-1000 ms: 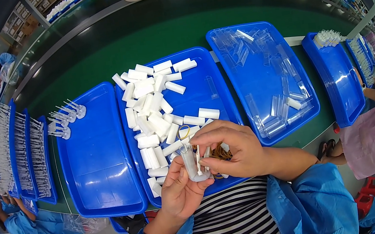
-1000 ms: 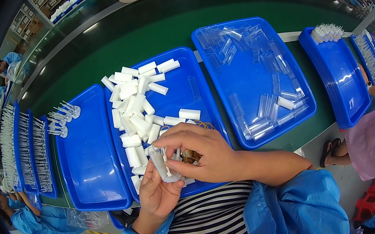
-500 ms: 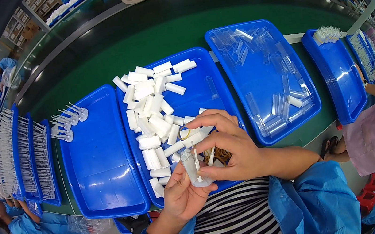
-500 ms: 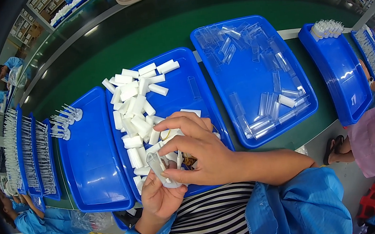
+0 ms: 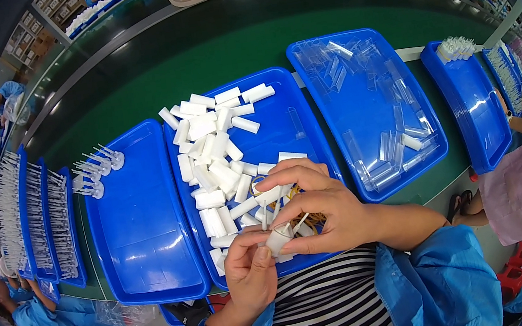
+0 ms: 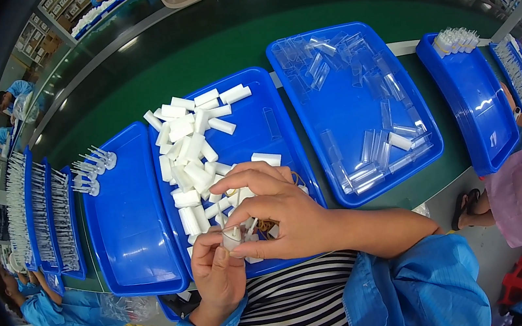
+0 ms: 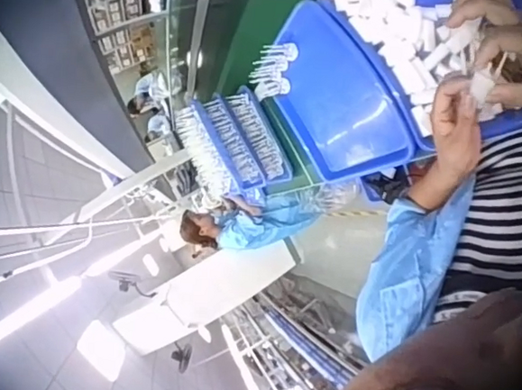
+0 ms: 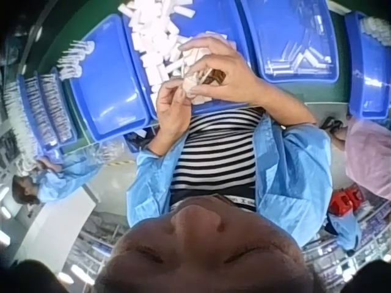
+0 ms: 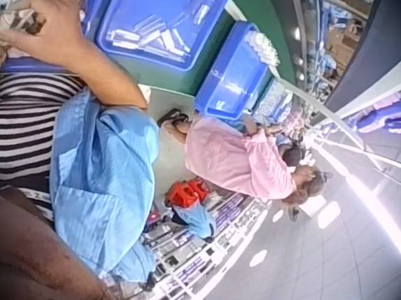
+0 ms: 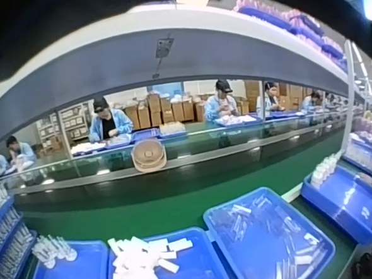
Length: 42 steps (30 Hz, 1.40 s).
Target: The person assembles components by inserting foam pieces and plastic stems into clear plastic tubes, gathers the assembled pieces together into a bundle, and secures the bundle with a rubber band.
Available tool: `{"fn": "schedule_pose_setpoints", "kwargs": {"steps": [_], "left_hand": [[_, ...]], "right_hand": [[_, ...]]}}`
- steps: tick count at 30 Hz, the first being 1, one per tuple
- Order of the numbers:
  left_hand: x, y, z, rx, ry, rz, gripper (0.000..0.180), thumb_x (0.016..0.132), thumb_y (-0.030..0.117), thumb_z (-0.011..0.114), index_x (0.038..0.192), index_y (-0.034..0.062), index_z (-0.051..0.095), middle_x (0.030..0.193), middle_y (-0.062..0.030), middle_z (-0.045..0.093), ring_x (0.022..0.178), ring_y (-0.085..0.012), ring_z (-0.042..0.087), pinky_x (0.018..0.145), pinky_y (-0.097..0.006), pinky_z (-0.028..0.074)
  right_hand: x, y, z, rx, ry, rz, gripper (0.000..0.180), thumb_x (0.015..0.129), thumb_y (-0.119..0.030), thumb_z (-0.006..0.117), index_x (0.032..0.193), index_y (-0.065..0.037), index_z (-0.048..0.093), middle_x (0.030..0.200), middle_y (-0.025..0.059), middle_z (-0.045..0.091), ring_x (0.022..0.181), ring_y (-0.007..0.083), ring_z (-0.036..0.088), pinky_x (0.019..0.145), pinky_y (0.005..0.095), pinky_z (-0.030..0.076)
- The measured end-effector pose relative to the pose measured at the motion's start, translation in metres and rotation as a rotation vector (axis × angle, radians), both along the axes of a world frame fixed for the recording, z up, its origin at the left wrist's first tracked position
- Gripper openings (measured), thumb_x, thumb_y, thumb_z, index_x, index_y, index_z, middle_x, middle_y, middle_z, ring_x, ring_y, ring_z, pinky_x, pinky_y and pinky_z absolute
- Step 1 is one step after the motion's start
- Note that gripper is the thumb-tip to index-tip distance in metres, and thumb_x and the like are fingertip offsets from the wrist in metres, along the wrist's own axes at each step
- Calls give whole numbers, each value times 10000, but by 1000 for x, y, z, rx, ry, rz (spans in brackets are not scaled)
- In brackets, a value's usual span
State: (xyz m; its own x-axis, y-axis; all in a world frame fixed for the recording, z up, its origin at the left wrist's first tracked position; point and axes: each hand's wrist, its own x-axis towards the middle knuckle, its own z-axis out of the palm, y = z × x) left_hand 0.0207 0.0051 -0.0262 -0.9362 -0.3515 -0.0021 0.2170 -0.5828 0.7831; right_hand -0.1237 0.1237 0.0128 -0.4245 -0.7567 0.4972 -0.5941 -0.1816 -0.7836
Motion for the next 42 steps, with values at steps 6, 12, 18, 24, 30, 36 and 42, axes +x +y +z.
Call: {"fn": "schedule_pose_setpoints", "kwargs": {"steps": [6,12,18,24,30,36,42], "left_hand": [[8,4,14,-196,93,44,319,815,10,590,1100,6,447,1083,-146,504,1032,-225,529,886,-366,449],[17,-7,5,-267,131,-41,254,771,-38,637,1010,-11,556,1041,-171,553,924,-222,587,817,-310,478],[18,-21,13,-683,134,20,184,704,-11,704,873,18,636,855,-142,612,749,-213,613,640,-273,490],[13,-18,10,-678,65,138,225,723,-16,692,930,-6,605,864,-134,581,719,-161,561,610,-231,446],[14,-16,10,-576,-15,160,221,764,-10,653,976,-6,591,945,-133,545,790,-160,533,658,-225,423],[16,-20,12,-810,22,205,219,758,-1,656,974,0,615,953,-141,541,816,-199,541,696,-251,432],[12,-22,14,-878,40,202,226,749,2,663,972,11,630,940,-129,555,782,-212,549,686,-263,441]], "right_hand": [[-6,3,-1,40,-801,383,184,774,-107,660,932,-50,587,1285,135,410,1230,247,364,998,354,309],[-11,1,-6,17,-796,550,166,797,-73,628,955,-47,583,1296,131,395,1240,241,349,999,354,301],[-24,5,9,62,-661,116,71,810,-72,609,877,-48,614,1077,79,569,973,145,540,818,259,423],[-81,-16,26,400,62,-186,113,778,-91,633,878,-44,616,884,68,623,787,153,597,707,269,463],[-142,-59,-7,648,572,-336,204,731,-115,671,913,-43,611,884,112,632,772,231,616,697,313,488],[-141,-80,-2,1029,510,-161,209,698,-90,675,891,-39,611,925,118,626,813,269,610,729,346,488],[-110,-60,1,917,584,-112,215,664,-54,661,875,-47,619,909,110,615,836,274,597,721,351,486]]}}
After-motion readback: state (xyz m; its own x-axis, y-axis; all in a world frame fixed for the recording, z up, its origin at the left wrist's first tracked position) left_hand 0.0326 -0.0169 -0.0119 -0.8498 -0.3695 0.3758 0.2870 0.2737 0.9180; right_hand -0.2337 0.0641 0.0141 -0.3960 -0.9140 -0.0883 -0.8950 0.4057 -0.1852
